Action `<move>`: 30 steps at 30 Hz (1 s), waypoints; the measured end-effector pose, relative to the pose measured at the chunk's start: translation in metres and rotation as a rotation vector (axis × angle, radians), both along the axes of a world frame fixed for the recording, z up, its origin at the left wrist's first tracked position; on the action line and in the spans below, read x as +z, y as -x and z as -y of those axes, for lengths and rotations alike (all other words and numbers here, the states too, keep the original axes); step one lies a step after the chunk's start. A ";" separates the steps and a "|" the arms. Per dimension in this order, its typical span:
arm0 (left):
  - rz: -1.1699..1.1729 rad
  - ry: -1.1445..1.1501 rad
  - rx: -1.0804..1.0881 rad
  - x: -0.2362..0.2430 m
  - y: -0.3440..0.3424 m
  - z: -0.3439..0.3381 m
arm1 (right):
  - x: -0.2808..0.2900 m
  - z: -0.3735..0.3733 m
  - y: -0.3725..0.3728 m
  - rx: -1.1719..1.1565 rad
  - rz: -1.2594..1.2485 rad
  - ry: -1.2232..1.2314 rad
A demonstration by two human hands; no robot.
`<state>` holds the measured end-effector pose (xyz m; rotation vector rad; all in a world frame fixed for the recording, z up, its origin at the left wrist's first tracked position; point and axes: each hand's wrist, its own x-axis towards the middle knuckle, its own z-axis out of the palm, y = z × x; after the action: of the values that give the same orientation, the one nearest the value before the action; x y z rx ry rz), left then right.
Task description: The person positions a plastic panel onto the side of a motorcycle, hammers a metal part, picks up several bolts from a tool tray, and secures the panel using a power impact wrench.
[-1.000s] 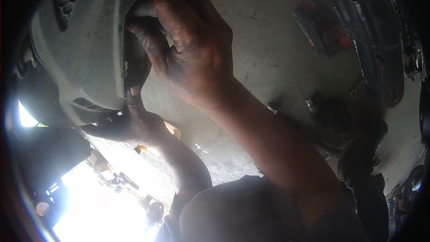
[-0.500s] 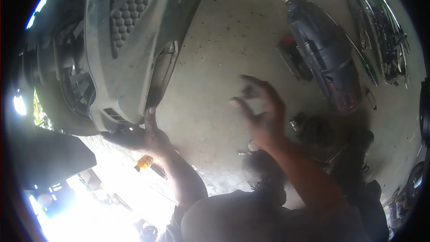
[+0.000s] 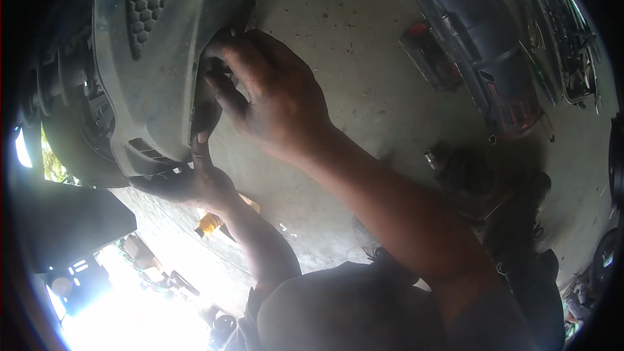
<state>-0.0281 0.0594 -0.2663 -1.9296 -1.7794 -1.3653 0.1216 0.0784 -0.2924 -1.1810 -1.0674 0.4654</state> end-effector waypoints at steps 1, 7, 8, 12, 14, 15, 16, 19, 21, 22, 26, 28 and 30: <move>-0.004 -0.009 0.019 -0.002 0.001 0.001 | -0.001 -0.002 0.001 -0.003 -0.018 0.001; -0.041 0.004 0.053 -0.003 0.008 0.001 | -0.002 -0.007 0.003 -0.033 -0.037 -0.022; -0.026 -0.001 0.053 -0.005 0.007 0.001 | -0.002 -0.007 0.004 -0.043 -0.044 -0.016; -0.004 -0.018 0.037 -0.007 0.004 0.001 | -0.005 -0.008 0.004 -0.068 -0.022 -0.043; -0.068 0.018 0.051 -0.005 0.008 0.002 | -0.005 -0.008 0.002 -0.054 0.032 -0.031; -0.076 0.022 0.063 -0.006 0.008 0.003 | -0.006 -0.008 0.000 -0.048 0.060 -0.025; -0.085 0.023 0.073 -0.005 0.008 0.003 | -0.007 -0.010 -0.001 -0.071 0.109 -0.085; -0.055 -0.011 0.058 -0.004 0.003 0.001 | -0.015 -0.016 -0.006 -0.114 0.255 -0.233; -0.028 -0.028 0.037 -0.004 0.001 0.000 | -0.018 -0.016 -0.014 -0.107 0.352 -0.286; -0.022 -0.027 0.028 -0.004 0.001 -0.001 | -0.017 -0.015 -0.017 -0.084 0.336 -0.235; -0.051 0.029 0.054 -0.005 0.011 -0.001 | -0.019 0.026 -0.035 0.029 0.329 -0.061; -0.092 0.031 0.075 -0.003 0.012 0.001 | -0.048 0.071 -0.066 0.126 0.332 0.082; -0.100 0.014 0.101 -0.003 0.012 0.004 | -0.073 0.119 -0.109 0.008 0.070 0.564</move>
<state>-0.0398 0.0553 -0.2688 -1.8526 -1.8171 -1.2047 0.2304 -0.0410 -0.3656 -1.6977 -1.0308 0.7669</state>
